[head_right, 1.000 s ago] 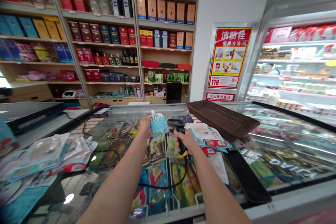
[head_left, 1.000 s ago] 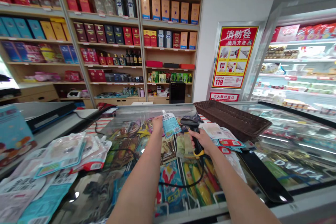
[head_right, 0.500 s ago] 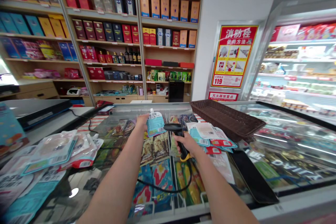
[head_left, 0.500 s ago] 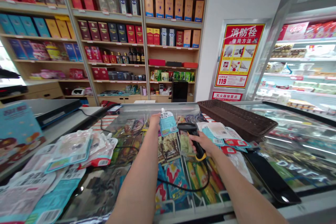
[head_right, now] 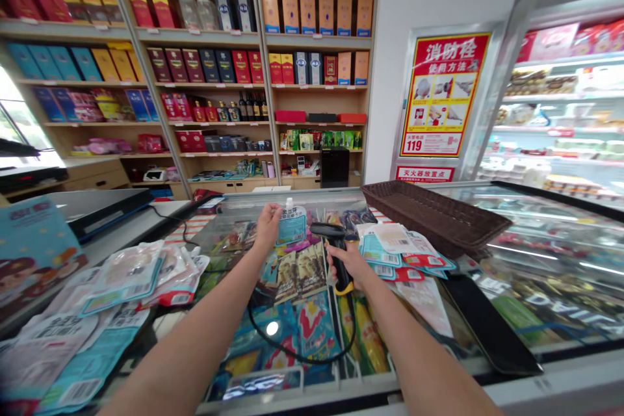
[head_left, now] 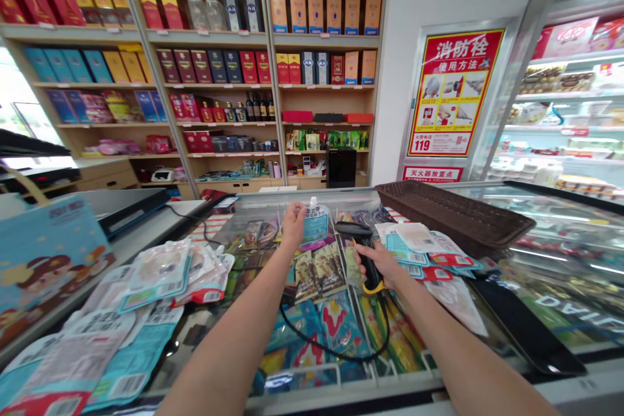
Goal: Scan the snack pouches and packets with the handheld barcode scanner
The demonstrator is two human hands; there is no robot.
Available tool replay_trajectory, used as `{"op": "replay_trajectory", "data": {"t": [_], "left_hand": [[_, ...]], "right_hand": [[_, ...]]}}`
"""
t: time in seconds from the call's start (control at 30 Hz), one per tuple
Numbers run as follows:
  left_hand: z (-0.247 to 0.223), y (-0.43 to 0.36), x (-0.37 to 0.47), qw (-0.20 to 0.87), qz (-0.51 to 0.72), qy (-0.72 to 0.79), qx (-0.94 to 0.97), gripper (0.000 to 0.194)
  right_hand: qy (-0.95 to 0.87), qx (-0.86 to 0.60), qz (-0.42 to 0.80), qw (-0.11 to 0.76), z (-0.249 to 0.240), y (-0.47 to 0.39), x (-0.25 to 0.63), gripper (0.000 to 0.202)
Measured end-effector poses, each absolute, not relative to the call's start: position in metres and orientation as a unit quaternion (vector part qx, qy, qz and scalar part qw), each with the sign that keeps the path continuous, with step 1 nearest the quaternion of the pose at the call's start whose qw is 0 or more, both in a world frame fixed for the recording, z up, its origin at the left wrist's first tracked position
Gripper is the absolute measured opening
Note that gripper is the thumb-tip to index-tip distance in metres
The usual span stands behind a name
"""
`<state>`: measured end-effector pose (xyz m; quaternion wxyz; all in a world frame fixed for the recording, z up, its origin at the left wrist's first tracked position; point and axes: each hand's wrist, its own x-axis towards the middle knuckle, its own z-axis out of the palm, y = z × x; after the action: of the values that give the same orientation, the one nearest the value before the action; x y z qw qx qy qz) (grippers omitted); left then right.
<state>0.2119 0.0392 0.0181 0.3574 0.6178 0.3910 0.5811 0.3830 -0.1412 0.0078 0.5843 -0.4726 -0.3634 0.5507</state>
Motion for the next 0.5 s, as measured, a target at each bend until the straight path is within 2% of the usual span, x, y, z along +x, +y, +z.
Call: {"op": "replay_trajectory", "data": {"t": [0.1,0.3,0.5], "left_hand": [[0.01,0.034,0.206,0.378,0.555,0.367,0.644,0.021],[-0.021,0.029,0.196,0.574,0.455,0.293,0.614,0.045],[-0.02,0.03,0.194,0.628,0.495,0.299,0.52,0.046]], "right_hand": [[-0.374,-0.464,0.544,0.591,0.005,-0.141,0.383,0.04],[-0.382,-0.473,0.535,0.587,0.0,-0.14,0.385,0.037],[-0.405,-0.508,0.534,0.541,-0.002,-0.141,0.386,0.032]]}}
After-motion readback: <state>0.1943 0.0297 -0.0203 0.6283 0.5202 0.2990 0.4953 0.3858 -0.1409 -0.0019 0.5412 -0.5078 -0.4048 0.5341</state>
